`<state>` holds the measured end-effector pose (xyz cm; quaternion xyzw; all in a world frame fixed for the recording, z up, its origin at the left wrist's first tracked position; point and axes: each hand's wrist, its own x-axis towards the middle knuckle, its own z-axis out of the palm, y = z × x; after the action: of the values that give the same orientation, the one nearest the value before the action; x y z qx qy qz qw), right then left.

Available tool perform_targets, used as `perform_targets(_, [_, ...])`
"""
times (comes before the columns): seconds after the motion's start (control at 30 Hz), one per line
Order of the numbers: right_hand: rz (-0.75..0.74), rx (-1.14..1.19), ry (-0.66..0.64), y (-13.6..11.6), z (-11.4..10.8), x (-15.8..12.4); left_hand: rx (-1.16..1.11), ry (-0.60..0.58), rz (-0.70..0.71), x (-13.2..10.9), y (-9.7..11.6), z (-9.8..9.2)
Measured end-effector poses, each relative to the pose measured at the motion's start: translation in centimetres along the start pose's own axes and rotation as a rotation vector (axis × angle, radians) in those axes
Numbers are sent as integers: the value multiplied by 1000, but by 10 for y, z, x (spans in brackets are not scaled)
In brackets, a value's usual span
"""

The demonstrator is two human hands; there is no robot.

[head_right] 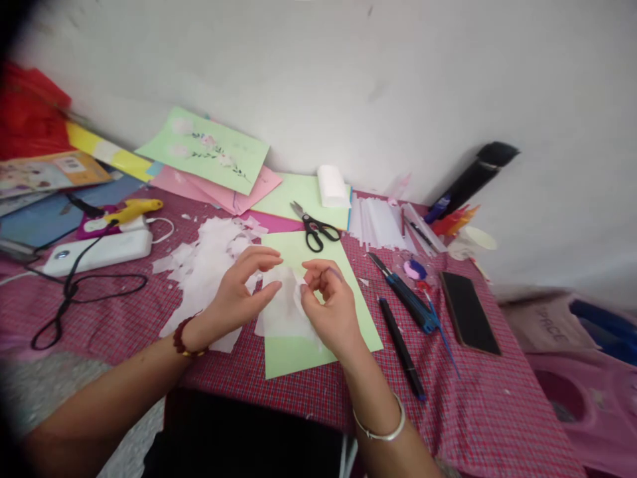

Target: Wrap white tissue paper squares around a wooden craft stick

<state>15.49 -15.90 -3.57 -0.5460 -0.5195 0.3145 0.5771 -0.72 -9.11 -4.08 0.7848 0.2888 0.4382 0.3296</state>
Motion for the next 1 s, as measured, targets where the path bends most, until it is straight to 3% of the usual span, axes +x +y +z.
perform_targets(0.07, [9, -20, -56, -1, 2, -3, -125, -110, -55, -2, 4, 1])
perform_targets(0.2, [83, 16, -124, -3, 2, -4, -394, -306, -311, -3, 5, 3])
perform_targets(0.37, [141, 66, -126, -2, 0, -2, -502, -266, -404, 0, 6, 3])
perform_targets(0.53, [169, 129, -159, -3, 1, -1, -445, -243, -435, 2, 6, 1])
perform_targets(0.8, [255, 127, -227, 2, -4, 0, -373, -180, -385, 2, 7, -1])
perform_targets(0.9, [303, 124, -301, 5, -3, 0, -345, -169, -309, -1, 5, 3])
perform_targets(1.0, [256, 134, -275, 6, 1, -1, -305, -98, -235, -5, 3, 8])
